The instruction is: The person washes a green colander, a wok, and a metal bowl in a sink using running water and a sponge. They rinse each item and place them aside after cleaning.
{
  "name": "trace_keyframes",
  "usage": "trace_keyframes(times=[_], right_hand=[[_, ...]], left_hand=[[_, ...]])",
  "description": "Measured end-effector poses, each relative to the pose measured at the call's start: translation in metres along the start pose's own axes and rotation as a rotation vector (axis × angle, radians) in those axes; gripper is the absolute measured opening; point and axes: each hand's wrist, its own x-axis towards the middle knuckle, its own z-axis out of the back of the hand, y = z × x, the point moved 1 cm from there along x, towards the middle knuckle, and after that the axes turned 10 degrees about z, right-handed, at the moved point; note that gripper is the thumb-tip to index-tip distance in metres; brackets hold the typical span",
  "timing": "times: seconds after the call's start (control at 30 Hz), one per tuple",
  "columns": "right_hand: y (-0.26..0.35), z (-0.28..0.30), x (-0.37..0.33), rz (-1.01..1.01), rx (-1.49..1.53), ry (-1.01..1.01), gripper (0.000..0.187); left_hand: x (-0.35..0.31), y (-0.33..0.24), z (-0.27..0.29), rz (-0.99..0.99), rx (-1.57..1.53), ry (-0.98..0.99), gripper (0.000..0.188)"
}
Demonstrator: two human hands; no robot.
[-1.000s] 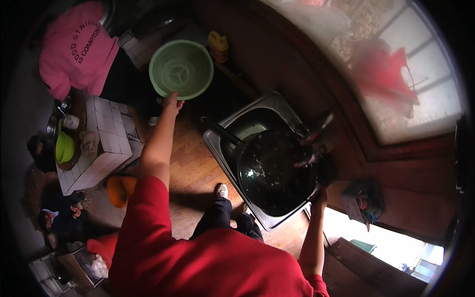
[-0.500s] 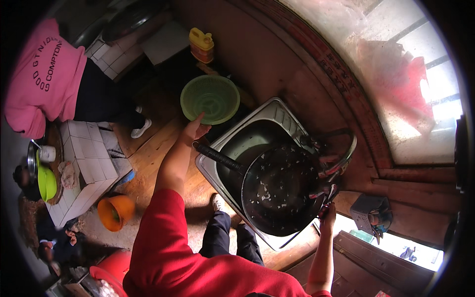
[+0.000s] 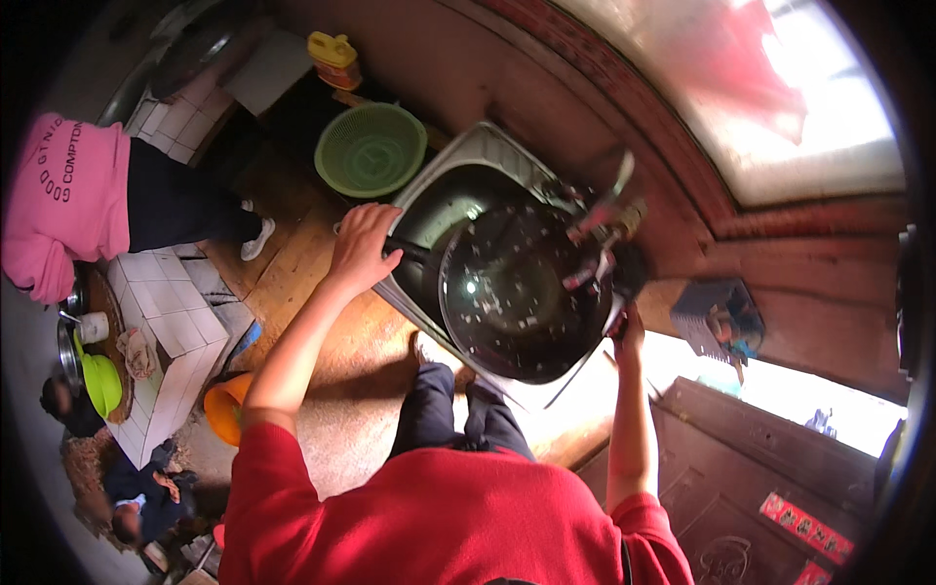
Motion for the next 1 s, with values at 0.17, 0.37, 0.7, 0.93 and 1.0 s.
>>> trace_keyframes(times=[0.17, 0.37, 0.7, 0.93, 1.0], right_hand=[[0.003, -0.001, 0.0, -0.014, 0.042, 0.034, 0.029], [-0.004, -0.005, -0.004, 0.066, 0.132, 0.015, 0.028], [0.017, -0.022, -0.019, 0.086, 0.094, 0.046, 0.028], [0.025, -0.021, -0.025, 0.049, 0.077, 0.115, 0.028], [0.027, -0.025, -0.023, 0.054, 0.08, 0.153, 0.028]], left_hand=[[0.0, 0.006, -0.064, 0.002, 0.468, 0.5, 0.027], [0.007, 0.003, -0.066, -0.03, 0.45, 0.483, 0.023], [-0.019, -0.011, -0.045, 0.05, 0.471, 0.447, 0.022], [-0.043, -0.022, -0.023, 0.147, 0.491, 0.471, 0.022], [-0.051, -0.018, -0.021, 0.184, 0.48, 0.473, 0.02]])
